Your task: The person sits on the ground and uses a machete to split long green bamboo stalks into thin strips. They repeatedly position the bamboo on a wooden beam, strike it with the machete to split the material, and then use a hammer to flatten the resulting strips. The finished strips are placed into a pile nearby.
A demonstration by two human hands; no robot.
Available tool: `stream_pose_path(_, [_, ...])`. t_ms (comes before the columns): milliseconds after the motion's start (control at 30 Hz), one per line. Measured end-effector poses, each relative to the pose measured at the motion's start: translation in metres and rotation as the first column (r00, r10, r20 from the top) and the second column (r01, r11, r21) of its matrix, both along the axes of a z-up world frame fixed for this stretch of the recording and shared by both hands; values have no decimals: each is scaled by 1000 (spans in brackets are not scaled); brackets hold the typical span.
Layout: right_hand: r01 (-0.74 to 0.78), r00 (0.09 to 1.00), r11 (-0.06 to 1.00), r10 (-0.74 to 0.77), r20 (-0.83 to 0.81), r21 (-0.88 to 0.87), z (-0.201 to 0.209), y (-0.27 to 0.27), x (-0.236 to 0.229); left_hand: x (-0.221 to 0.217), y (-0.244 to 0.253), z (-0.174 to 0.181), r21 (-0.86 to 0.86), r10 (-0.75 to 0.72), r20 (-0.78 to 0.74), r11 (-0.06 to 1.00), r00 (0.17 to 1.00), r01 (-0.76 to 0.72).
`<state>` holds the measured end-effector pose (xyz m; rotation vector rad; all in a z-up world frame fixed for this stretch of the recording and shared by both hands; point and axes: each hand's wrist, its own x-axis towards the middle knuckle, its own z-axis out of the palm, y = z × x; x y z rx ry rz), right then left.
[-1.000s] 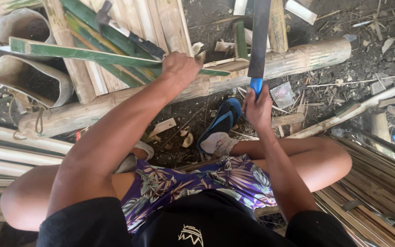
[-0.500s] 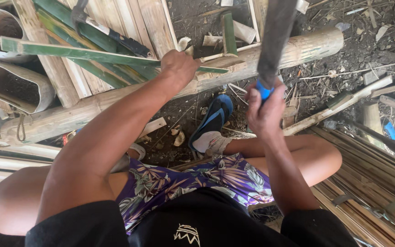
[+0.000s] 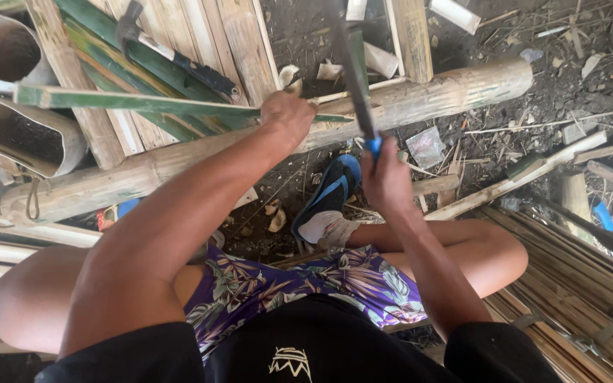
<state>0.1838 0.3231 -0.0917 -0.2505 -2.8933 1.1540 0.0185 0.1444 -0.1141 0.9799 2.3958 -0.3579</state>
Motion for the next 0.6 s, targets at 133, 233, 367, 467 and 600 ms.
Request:
stream_pose_path(133, [-15,936,991,-34,-349,-136,14,7,13,-2,1,10,20,-10,23,1000,1000,9])
stream_pose_path(233, [107,985,992,-115,-129,-67,-43,0,-1,-2,4,25,-168,-13,106,985,994,31])
stream_pose_path(367, [-69,984,968,26,178,241,-83,9,-23,0,-1,30,-98,-10,51,995,999,15])
stream_pose_path(467, [-50,995,985,35,98,165,-59,2,-19,3,-5,18,-52,41,61,998,997,-38])
stream_pose_path(600, [28,992,996,-37,-117,-84,-11,4,-8,2,-11,1,88,56,34,994,998,-59])
